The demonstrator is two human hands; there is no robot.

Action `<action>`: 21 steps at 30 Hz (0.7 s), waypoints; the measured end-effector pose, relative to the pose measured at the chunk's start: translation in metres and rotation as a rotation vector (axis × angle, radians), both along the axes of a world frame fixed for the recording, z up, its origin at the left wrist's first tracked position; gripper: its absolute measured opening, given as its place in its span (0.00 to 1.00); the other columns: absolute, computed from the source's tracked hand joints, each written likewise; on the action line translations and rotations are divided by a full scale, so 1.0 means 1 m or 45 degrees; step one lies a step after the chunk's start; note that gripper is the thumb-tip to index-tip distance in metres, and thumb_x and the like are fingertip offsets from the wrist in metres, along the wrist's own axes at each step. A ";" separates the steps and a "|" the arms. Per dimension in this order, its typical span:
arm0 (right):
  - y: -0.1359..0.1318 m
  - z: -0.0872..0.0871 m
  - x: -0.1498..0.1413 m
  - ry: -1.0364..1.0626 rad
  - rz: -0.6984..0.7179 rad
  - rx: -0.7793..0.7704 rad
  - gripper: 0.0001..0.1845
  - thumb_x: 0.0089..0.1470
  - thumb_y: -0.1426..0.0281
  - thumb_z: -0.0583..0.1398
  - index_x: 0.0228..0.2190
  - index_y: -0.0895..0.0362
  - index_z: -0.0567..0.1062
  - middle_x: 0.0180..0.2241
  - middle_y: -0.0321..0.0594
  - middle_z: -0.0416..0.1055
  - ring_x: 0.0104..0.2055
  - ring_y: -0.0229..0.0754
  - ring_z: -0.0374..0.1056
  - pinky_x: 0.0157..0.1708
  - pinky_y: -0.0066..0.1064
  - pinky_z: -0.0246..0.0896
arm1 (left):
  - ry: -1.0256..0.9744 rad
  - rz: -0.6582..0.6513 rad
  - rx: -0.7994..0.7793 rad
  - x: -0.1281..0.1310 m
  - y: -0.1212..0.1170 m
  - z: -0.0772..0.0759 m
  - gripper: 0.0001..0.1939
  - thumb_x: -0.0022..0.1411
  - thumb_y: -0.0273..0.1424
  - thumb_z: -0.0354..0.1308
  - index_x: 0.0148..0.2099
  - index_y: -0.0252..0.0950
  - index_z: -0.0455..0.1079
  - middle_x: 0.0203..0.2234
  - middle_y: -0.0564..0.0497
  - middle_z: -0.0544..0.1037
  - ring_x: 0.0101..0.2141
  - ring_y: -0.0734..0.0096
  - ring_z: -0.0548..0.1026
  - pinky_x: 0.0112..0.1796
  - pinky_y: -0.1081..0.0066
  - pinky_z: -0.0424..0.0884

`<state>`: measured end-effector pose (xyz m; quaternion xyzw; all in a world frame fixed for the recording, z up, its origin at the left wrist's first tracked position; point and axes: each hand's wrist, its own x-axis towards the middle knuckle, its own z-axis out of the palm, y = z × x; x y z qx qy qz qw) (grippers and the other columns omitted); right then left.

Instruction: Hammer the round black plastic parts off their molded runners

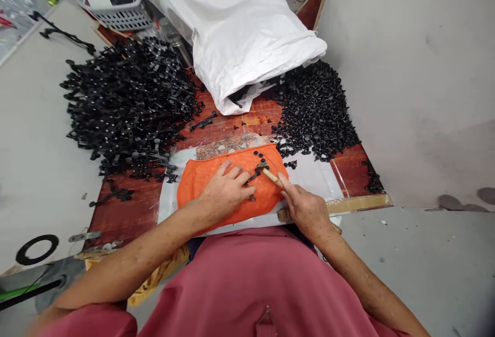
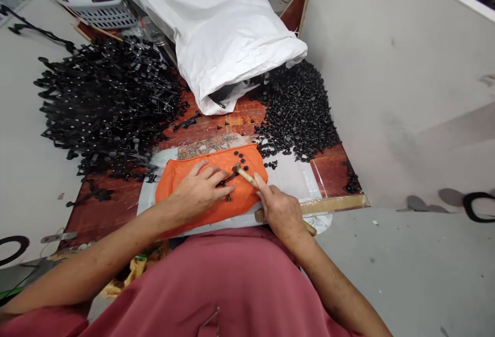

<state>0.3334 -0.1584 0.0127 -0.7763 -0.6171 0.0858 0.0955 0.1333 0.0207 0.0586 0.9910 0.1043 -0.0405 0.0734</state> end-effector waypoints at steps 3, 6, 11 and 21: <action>-0.005 0.000 0.004 0.110 -0.002 0.033 0.28 0.72 0.67 0.49 0.70 0.50 0.60 0.40 0.42 0.81 0.35 0.43 0.77 0.29 0.29 0.64 | -0.014 0.044 -0.104 0.000 0.014 -0.012 0.13 0.73 0.31 0.50 0.48 0.45 0.76 0.39 0.46 0.77 0.42 0.60 0.73 0.55 0.53 0.62; -0.017 -0.005 0.011 0.280 -0.082 0.145 0.28 0.72 0.67 0.50 0.69 0.48 0.60 0.45 0.41 0.81 0.39 0.42 0.79 0.36 0.29 0.70 | -0.097 0.285 -0.227 -0.001 0.024 -0.014 0.16 0.74 0.37 0.46 0.44 0.41 0.75 0.35 0.46 0.77 0.38 0.62 0.74 0.45 0.63 0.68; -0.035 -0.013 0.020 0.347 -0.254 0.201 0.26 0.70 0.67 0.51 0.67 0.48 0.65 0.53 0.42 0.80 0.44 0.46 0.80 0.40 0.33 0.74 | -0.129 0.640 -0.326 0.017 0.023 -0.006 0.17 0.75 0.37 0.41 0.41 0.39 0.69 0.34 0.48 0.79 0.36 0.62 0.77 0.40 0.66 0.68; -0.031 -0.011 0.017 0.213 -0.251 0.083 0.27 0.70 0.67 0.52 0.67 0.47 0.65 0.45 0.41 0.83 0.38 0.47 0.81 0.33 0.33 0.72 | 0.078 0.665 -0.144 0.039 0.017 -0.024 0.19 0.76 0.39 0.40 0.41 0.38 0.69 0.38 0.45 0.81 0.40 0.58 0.79 0.37 0.66 0.65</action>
